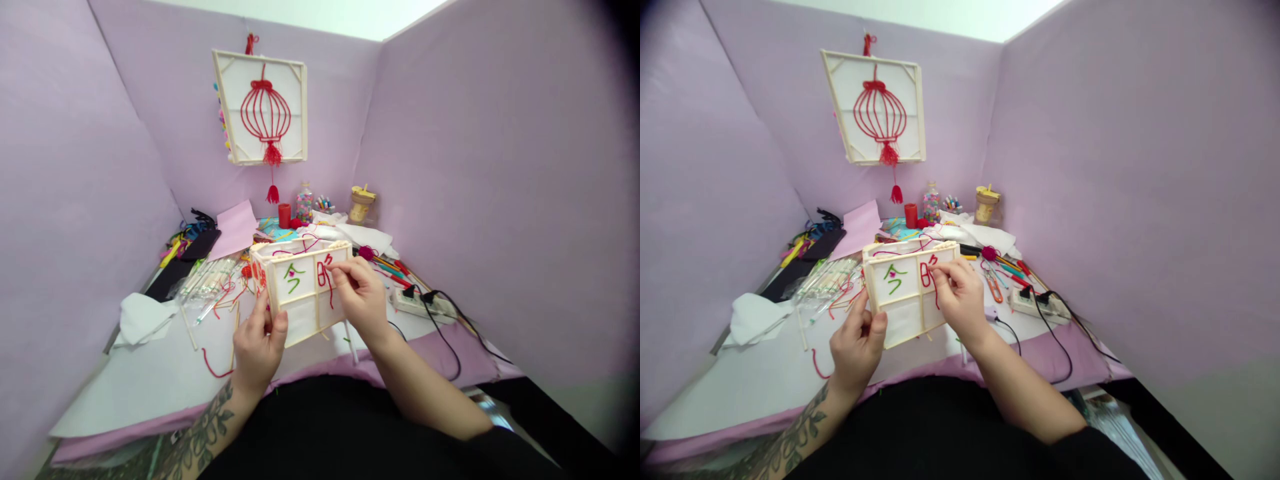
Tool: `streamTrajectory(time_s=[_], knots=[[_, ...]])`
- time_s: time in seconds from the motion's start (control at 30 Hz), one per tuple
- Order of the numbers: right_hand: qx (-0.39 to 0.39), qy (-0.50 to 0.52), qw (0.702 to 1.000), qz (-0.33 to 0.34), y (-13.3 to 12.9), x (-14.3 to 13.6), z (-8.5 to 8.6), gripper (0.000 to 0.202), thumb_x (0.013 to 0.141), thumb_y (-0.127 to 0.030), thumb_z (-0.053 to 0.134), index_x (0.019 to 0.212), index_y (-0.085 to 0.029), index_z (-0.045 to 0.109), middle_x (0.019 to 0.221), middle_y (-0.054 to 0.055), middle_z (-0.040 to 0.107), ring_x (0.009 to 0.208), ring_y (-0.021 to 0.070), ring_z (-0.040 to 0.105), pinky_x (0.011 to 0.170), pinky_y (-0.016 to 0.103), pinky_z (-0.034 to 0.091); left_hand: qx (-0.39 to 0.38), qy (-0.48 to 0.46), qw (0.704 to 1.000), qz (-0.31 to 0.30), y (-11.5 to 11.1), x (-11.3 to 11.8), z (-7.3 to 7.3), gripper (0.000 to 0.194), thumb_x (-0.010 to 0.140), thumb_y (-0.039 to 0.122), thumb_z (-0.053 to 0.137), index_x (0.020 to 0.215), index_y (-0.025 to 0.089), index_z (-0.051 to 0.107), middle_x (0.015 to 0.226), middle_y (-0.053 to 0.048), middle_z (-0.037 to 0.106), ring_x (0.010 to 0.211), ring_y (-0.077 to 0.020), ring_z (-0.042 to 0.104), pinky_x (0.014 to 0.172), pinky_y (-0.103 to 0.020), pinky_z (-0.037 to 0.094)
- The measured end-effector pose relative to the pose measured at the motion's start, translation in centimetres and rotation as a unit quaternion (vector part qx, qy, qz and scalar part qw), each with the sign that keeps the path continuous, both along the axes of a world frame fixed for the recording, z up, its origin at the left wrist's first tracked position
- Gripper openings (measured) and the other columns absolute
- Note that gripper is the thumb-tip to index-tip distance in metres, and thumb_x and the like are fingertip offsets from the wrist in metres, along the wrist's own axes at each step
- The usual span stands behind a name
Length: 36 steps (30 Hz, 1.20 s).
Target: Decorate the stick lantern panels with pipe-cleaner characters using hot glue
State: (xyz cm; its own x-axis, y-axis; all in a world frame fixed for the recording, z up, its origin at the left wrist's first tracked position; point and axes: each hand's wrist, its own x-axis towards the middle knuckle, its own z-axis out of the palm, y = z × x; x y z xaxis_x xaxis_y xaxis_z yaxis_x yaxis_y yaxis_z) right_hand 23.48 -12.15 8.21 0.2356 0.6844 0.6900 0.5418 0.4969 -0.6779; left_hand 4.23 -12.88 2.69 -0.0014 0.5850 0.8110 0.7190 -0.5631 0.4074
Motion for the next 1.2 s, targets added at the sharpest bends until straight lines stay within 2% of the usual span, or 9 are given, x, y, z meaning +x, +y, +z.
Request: streamTrajectory(time_s=[0.17,0.37,0.6,0.87,1.2], knots=[[-0.001,0.001,1.0,0.005,-0.1,-0.1,0.2,0.016,0.09,-0.024,0.055,0.088,-0.022,0.071,0.078,0.003,0.062,0.075,0.0174,0.058,0.068,0.032,0.045,0.011,0.0,1.0,-0.004,0.0,0.0,0.0,0.046,0.092,0.034,0.052,0.131,0.01,0.055,0.058,0.005,0.057,0.049,-0.0083,0.052,0.056,-0.019,0.045],[0.033,0.019,0.999,-0.031,-0.8,0.4,-0.2,0.011,0.088,-0.025,0.056,0.083,-0.022,0.066,0.079,0.003,0.062,0.076,0.018,0.057,0.068,0.032,0.046,-0.002,-0.004,1.0,0.008,0.0,0.0,0.0,0.045,0.092,0.036,0.052,0.129,0.01,0.057,0.057,0.005,0.056,0.049,-0.0085,0.051,0.056,-0.019,0.045],[0.015,-0.013,1.0,-0.012,-0.8,0.5,-1.2,0.014,0.088,-0.025,0.057,0.088,-0.023,0.07,0.082,0.004,0.06,0.073,0.0177,0.056,0.066,0.032,0.047,0.004,-0.006,1.0,-0.001,0.1,0.0,-0.1,0.044,0.092,0.035,0.052,0.128,0.01,0.057,0.058,0.005,0.056,0.049,-0.0086,0.051,0.054,-0.02,0.044],[0.032,-0.016,0.999,-0.002,-0.5,0.2,-1.3,0.015,0.088,-0.022,0.059,0.092,-0.024,0.073,0.083,0.003,0.059,0.08,0.0177,0.058,0.073,0.033,0.048,0.002,-0.004,1.0,-0.001,0.1,-0.1,-0.2,0.044,0.091,0.032,0.054,0.129,0.009,0.056,0.058,0.005,0.055,0.049,-0.0084,0.05,0.055,-0.019,0.044],[0.03,-0.014,0.999,0.002,-0.4,0.3,-1.4,0.014,0.087,-0.022,0.06,0.089,-0.023,0.074,0.081,0.003,0.06,0.078,0.0175,0.057,0.072,0.033,0.048,0.015,0.003,1.0,0.0,0.1,-0.1,-0.2,0.044,0.092,0.031,0.054,0.129,0.008,0.056,0.058,0.005,0.055,0.049,-0.0076,0.05,0.055,-0.018,0.044]])
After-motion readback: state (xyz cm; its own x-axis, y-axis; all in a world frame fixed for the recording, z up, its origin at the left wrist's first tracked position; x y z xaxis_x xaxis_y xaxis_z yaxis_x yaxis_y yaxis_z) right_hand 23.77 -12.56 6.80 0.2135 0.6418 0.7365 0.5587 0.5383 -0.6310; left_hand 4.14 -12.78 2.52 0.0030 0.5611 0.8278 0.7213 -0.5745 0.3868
